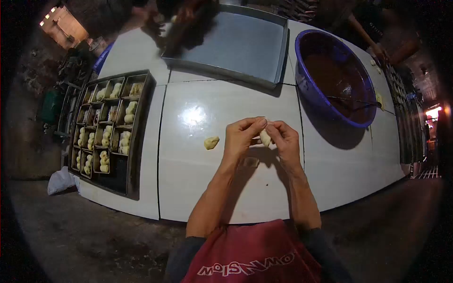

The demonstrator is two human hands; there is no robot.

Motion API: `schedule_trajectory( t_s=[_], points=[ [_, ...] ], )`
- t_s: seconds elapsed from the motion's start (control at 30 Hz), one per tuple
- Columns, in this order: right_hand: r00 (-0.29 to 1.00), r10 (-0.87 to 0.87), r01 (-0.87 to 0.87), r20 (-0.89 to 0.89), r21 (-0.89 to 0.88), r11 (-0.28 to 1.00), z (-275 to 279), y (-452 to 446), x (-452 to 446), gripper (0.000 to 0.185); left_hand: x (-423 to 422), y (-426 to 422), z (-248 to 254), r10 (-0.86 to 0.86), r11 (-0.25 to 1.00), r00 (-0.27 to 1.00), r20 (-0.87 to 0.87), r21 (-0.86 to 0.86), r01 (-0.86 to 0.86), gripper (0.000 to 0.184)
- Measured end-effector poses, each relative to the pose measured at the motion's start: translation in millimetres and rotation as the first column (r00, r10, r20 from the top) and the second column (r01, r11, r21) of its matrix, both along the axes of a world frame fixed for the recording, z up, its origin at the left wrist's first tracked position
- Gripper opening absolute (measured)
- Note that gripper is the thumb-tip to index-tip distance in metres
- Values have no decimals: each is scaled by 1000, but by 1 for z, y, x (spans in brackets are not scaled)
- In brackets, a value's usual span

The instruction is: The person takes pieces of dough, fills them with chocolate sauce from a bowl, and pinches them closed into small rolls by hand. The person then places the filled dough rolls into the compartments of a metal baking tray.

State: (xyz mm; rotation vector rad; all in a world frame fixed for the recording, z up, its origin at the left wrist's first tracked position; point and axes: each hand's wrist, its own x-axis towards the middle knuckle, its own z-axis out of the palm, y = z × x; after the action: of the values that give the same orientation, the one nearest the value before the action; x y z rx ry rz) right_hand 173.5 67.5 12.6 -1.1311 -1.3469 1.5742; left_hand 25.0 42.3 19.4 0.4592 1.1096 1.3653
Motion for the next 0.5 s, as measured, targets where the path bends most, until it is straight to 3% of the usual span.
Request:
schedule_trajectory(
  t_s=[0.07, 0.1, 0.2, 0.37, 0.47, 0.5],
  points=[
    [996, 93, -92, 16, -24, 995, 2, -8, 9, 29, -13, 3, -4, -28, 997, 999, -34, -73, 26, 33],
    [990, 143, -144, 19, 190, 971, 2, -15, 6, 34, -19, 0, 4, -71, 996, 996, -46, -57, 68, 33],
    [985, 101, -152, 141, 414, 898, 0, -11, 3, 34, -12, -9, 10, -35, 999, 998, -44, 8, 36, 35],
    [987, -159, 116, -2, 692, 712, -6, -8, -13, 11, -9, -24, 2, -54, 984, 990, -129, 159, 75, 28],
    [957, -220, 291, -191, 566, 771, -11, -16, -32, 7, -7, -26, -2, -20, 975, 983, -184, 214, 60, 26],
    [950, -277, 301, -141, 644, 704, -18, -14, -35, 7, -7, -27, -4, -26, 974, 978, -209, 217, 72, 26]
  ],
)
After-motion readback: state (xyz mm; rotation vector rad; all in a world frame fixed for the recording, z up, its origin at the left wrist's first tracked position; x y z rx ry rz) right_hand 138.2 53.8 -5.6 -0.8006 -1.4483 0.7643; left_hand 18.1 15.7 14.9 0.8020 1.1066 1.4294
